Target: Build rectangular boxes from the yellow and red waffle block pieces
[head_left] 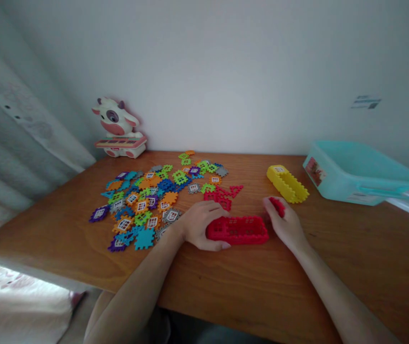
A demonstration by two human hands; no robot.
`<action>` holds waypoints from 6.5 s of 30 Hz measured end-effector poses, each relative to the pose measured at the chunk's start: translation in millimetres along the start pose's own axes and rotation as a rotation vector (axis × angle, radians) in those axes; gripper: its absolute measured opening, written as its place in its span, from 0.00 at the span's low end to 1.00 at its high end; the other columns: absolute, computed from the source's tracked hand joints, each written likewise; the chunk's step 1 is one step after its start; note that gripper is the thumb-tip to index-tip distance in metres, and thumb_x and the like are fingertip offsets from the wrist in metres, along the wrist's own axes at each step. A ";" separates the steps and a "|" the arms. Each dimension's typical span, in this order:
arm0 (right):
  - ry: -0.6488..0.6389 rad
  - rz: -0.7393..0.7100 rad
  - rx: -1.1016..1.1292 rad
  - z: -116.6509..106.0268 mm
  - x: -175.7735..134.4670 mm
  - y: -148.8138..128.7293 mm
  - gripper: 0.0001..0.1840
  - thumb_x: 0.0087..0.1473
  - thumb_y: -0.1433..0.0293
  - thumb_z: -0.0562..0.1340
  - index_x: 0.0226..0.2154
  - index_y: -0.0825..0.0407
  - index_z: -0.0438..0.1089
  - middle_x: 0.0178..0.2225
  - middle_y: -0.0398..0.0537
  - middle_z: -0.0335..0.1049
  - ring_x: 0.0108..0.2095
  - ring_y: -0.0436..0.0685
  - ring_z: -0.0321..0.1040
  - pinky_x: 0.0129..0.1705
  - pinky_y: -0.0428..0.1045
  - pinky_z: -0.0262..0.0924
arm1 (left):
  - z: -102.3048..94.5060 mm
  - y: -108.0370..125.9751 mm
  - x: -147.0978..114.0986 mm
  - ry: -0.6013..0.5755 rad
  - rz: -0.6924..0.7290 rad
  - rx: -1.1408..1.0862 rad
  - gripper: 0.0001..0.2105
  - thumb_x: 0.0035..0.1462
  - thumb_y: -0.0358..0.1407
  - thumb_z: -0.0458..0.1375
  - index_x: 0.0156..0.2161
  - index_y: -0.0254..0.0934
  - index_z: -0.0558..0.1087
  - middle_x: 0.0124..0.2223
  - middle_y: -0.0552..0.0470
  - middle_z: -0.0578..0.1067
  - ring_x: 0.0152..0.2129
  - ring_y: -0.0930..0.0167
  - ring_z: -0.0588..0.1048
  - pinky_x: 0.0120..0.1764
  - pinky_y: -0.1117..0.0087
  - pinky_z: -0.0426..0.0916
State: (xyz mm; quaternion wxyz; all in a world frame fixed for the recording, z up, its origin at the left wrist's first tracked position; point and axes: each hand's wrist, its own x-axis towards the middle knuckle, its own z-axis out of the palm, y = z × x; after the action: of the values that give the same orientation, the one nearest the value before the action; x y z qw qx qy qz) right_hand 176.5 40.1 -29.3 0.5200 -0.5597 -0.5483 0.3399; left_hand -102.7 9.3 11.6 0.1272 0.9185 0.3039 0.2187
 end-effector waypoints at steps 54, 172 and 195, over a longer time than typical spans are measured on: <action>-0.491 -0.148 -0.070 2.2 19.6 -54.7 0.19 0.49 0.53 0.71 0.38 0.48 0.77 0.39 0.48 0.80 0.41 0.61 0.76 0.47 0.56 0.69 | 13.6 -3.4 3.7 0.037 -0.110 -0.176 0.27 0.55 0.53 0.62 0.53 0.34 0.74 0.49 0.39 0.79 0.45 0.57 0.78 0.50 0.57 0.71; -0.630 -0.538 -0.297 -4.7 5.3 -71.9 0.05 0.57 0.68 0.65 0.36 0.47 0.79 0.35 0.44 0.82 0.34 0.55 0.77 0.38 0.50 0.69 | 12.0 3.4 13.7 0.149 -0.278 -0.430 0.14 0.65 0.42 0.58 0.34 0.36 0.82 0.33 0.50 0.81 0.28 0.72 0.75 0.33 0.74 0.67; -0.615 -0.390 0.044 -0.1 2.3 -79.8 0.13 0.46 0.58 0.75 0.33 0.45 0.79 0.40 0.48 0.81 0.42 0.61 0.77 0.48 0.55 0.72 | 15.4 7.9 21.3 0.453 -0.593 -1.176 0.20 0.50 0.50 0.69 0.40 0.36 0.80 0.36 0.51 0.81 0.29 0.74 0.77 0.37 0.72 0.74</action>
State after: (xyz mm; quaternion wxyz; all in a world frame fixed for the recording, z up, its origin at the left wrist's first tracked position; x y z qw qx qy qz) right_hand 156.2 31.0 47.3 0.3977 -0.3048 -0.7681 0.3987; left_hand -76.0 14.7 8.0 0.5914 0.5073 0.3921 0.4891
